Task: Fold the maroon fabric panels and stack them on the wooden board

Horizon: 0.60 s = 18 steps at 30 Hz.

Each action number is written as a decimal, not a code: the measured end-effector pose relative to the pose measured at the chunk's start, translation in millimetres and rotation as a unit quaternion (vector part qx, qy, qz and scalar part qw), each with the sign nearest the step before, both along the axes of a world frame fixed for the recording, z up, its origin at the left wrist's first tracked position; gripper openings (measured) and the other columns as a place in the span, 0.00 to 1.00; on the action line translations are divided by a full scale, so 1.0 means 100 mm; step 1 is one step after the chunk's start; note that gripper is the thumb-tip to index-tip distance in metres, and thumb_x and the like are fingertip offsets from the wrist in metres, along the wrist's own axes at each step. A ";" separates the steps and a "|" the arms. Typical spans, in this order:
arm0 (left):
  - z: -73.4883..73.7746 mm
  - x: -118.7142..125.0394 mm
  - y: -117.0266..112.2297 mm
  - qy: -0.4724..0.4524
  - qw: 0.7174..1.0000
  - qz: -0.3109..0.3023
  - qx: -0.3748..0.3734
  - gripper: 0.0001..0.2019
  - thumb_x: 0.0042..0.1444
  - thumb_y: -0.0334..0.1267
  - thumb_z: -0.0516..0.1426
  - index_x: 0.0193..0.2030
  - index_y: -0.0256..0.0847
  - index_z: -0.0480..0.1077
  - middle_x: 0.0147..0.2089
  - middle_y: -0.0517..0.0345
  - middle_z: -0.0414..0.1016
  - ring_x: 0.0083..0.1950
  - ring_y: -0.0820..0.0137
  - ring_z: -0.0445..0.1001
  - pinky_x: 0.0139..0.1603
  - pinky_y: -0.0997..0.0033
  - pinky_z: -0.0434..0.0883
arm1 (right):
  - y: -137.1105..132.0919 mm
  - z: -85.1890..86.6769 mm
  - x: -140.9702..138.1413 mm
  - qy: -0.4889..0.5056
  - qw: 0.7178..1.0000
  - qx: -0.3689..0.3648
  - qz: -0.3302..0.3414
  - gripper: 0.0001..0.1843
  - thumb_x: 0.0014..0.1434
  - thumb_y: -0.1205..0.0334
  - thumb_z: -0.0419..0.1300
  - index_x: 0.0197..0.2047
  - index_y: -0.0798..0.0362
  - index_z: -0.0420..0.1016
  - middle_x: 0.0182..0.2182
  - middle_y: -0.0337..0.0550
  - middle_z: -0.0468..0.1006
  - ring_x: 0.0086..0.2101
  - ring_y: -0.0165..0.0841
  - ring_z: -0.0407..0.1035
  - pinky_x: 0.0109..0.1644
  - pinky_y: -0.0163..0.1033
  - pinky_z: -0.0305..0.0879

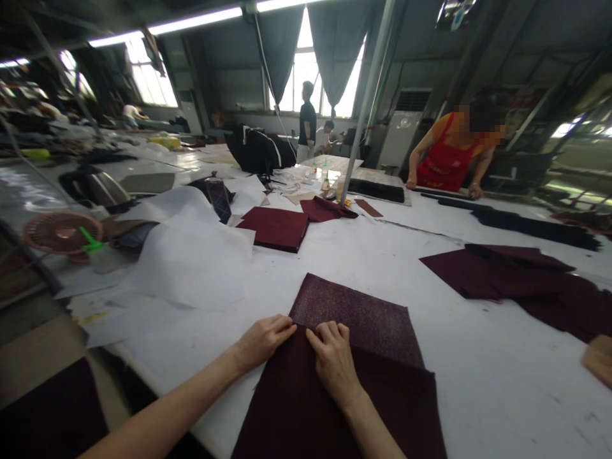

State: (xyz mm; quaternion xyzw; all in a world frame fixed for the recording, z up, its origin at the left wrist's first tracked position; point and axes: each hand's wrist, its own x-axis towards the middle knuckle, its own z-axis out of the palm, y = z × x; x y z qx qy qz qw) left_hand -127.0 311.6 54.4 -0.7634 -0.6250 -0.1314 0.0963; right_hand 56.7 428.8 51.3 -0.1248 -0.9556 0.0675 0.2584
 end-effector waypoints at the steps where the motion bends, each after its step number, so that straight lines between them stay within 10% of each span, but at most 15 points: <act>1: 0.01 0.00 0.00 0.014 1.000 -0.003 -0.005 0.11 0.64 0.30 0.48 0.51 0.37 0.67 0.42 0.52 0.71 0.44 0.67 0.70 0.44 0.69 0.72 | -0.01 0.01 0.00 -0.007 1.000 0.003 -0.001 0.20 0.60 0.74 0.52 0.52 0.49 0.73 0.36 0.46 0.70 0.39 0.38 0.60 0.47 0.47 0.53; 11: 0.34 0.20 -0.08 0.097 0.992 0.074 0.027 0.13 0.61 0.27 0.49 0.52 0.36 0.66 0.55 0.47 0.68 0.54 0.60 0.67 0.59 0.56 0.63 | -0.07 0.06 -0.01 -0.026 0.999 0.032 -0.015 0.17 0.59 0.74 0.53 0.49 0.52 0.73 0.35 0.46 0.70 0.39 0.39 0.60 0.48 0.47 0.53; 18: 0.13 0.62 0.06 0.120 0.983 0.122 -0.066 0.14 0.59 0.24 0.49 0.49 0.32 0.68 0.40 0.49 0.72 0.42 0.63 0.71 0.42 0.64 0.71 | -0.01 0.05 0.07 -0.017 1.000 0.010 -0.010 0.14 0.63 0.71 0.51 0.47 0.50 0.74 0.35 0.45 0.70 0.39 0.38 0.60 0.47 0.46 0.53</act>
